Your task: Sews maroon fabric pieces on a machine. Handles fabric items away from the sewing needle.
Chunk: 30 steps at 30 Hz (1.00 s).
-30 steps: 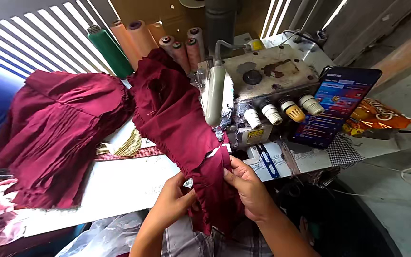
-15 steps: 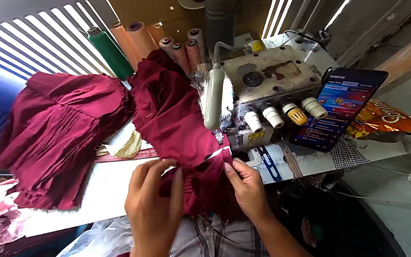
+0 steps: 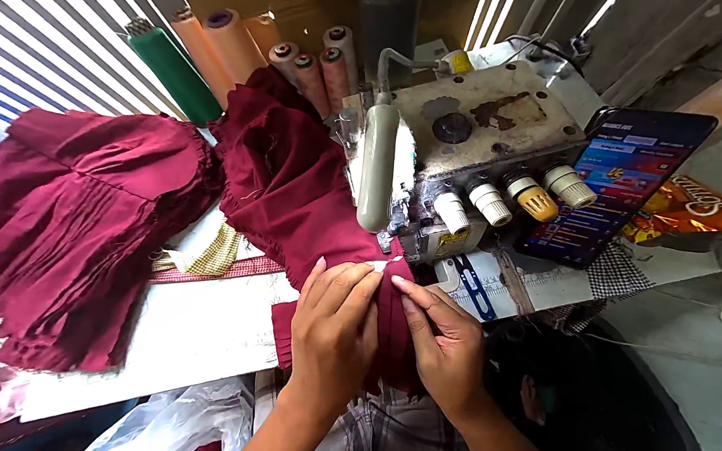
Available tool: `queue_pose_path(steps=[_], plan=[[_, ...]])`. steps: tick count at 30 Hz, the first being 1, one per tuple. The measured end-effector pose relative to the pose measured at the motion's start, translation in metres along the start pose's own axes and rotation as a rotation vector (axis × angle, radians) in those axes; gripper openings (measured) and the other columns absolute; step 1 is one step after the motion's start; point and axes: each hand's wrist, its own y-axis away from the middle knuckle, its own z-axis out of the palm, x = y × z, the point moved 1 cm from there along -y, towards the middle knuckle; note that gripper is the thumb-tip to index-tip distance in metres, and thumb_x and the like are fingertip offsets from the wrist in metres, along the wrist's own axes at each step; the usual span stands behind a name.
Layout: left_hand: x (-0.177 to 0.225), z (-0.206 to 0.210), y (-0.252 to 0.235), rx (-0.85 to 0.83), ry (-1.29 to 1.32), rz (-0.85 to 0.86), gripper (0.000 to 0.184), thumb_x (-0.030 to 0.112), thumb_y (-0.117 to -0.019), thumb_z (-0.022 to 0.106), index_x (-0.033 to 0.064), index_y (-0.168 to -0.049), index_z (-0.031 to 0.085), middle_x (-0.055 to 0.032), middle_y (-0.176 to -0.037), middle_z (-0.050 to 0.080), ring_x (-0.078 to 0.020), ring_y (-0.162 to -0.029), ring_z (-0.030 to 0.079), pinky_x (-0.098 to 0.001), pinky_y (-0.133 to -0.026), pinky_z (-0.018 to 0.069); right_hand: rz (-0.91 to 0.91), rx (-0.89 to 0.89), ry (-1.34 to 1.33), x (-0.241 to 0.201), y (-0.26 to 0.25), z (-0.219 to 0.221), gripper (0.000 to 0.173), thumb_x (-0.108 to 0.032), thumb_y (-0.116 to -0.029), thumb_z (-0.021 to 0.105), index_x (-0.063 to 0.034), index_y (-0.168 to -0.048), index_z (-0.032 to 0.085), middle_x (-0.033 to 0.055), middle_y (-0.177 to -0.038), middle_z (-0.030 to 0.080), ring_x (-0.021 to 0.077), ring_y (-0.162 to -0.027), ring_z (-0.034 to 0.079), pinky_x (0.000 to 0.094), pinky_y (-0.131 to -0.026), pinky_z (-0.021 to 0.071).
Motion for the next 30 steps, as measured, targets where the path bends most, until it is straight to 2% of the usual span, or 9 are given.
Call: queue_pose_path(steps=[4, 8, 11, 19, 23, 25, 27, 28, 30], plan=[[0.002, -0.007, -0.009, -0.002, 0.031, -0.013, 0.024, 0.01, -0.0956, 0.059, 0.008, -0.11, 0.077, -0.0048, -0.112, 0.076, -0.0171, -0.111, 0.071, -0.0444, -0.106, 0.0535, 0.008, -0.002, 0.03, -0.004, -0.005, 0.004, 0.028, -0.004, -0.0991, 0.057, 0.0023, -0.12, 0.074, 0.0068, -0.102, 0.074, 0.0037, -0.09, 0.067, 0.0157, -0.081, 0.0566], [0.015, -0.007, -0.005, -0.085, 0.045, 0.122, 0.024, 0.019, -0.0993, 0.061, 0.0126, -0.118, 0.076, -0.0057, -0.124, 0.072, -0.0208, -0.12, 0.065, -0.0453, -0.108, 0.0483, 0.035, -0.001, 0.0, -0.005, -0.008, 0.006, 0.027, 0.0, -0.0957, 0.057, 0.0066, -0.116, 0.073, 0.0099, -0.104, 0.074, 0.0061, -0.097, 0.07, 0.0178, -0.088, 0.0571], [0.009, 0.0, -0.001, -0.109, -0.056, 0.099, 0.026, 0.022, -0.1013, 0.058, 0.014, -0.121, 0.074, -0.0035, -0.128, 0.072, -0.0205, -0.123, 0.065, -0.0492, -0.11, 0.0463, 0.023, -0.011, 0.02, -0.005, -0.01, 0.006, 0.028, -0.002, -0.098, 0.056, 0.0055, -0.118, 0.073, 0.0096, -0.106, 0.074, 0.0066, -0.096, 0.069, 0.0187, -0.088, 0.0577], [-0.015, -0.017, -0.012, -0.088, -0.071, 0.02, 0.024, 0.016, -0.0986, 0.056, 0.0109, -0.106, 0.078, -0.003, -0.114, 0.076, -0.0167, -0.113, 0.069, -0.037, -0.101, 0.054, 0.007, -0.051, 0.099, -0.007, -0.012, 0.004, 0.031, -0.003, -0.0983, 0.056, 0.0016, -0.124, 0.072, 0.0072, -0.106, 0.074, 0.004, -0.092, 0.068, 0.0157, -0.082, 0.0567], [0.016, -0.022, -0.009, -0.12, 0.085, 0.146, 0.024, 0.018, -0.1002, 0.06, 0.0077, -0.118, 0.072, -0.0087, -0.119, 0.073, -0.0195, -0.113, 0.067, -0.0359, -0.097, 0.0538, 0.044, -0.057, 0.056, -0.009, -0.011, 0.004, 0.031, -0.008, -0.0988, 0.056, 0.0029, -0.123, 0.072, 0.0075, -0.104, 0.074, 0.003, -0.09, 0.067, 0.016, -0.081, 0.0567], [0.034, -0.009, 0.003, -0.12, 0.157, 0.169, 0.024, 0.015, -0.1018, 0.057, 0.0046, -0.119, 0.071, -0.0123, -0.12, 0.072, -0.0206, -0.116, 0.067, -0.0355, -0.103, 0.0529, 0.071, -0.075, -0.019, -0.01, -0.011, 0.001, 0.033, -0.008, -0.097, 0.057, 0.006, -0.124, 0.07, 0.0107, -0.109, 0.074, 0.0065, -0.099, 0.069, 0.0202, -0.091, 0.057], [0.037, 0.005, 0.014, -0.126, 0.072, 0.086, 0.038, 0.029, -0.1059, 0.044, 0.0047, -0.125, 0.066, -0.014, -0.13, 0.067, -0.023, -0.128, 0.061, -0.0452, -0.115, 0.0421, 0.1, -0.079, -0.041, -0.008, -0.011, 0.0, 0.031, -0.004, -0.0972, 0.057, 0.0053, -0.124, 0.07, 0.0118, -0.115, 0.075, 0.0097, -0.106, 0.071, 0.0231, -0.097, 0.0569], [0.034, 0.009, 0.016, -0.124, -0.009, 0.037, 0.049, 0.04, -0.1072, 0.037, 0.0053, -0.129, 0.064, -0.0144, -0.135, 0.065, -0.0247, -0.13, 0.059, -0.0485, -0.113, 0.041, 0.104, -0.077, -0.041, -0.008, -0.012, 0.0, 0.03, -0.003, -0.0986, 0.057, 0.0049, -0.124, 0.07, 0.0116, -0.115, 0.075, 0.0103, -0.105, 0.071, 0.0234, -0.096, 0.0577], [0.024, 0.011, 0.016, -0.103, -0.135, -0.007, 0.059, 0.048, -0.1076, 0.032, 0.0069, -0.133, 0.065, -0.0135, -0.138, 0.065, -0.0257, -0.128, 0.06, -0.046, -0.098, 0.0477, 0.097, -0.072, -0.029, -0.008, -0.012, 0.001, 0.03, -0.003, -0.0998, 0.056, 0.0046, -0.125, 0.07, 0.0113, -0.113, 0.074, 0.0097, -0.102, 0.07, 0.0224, -0.093, 0.058]])
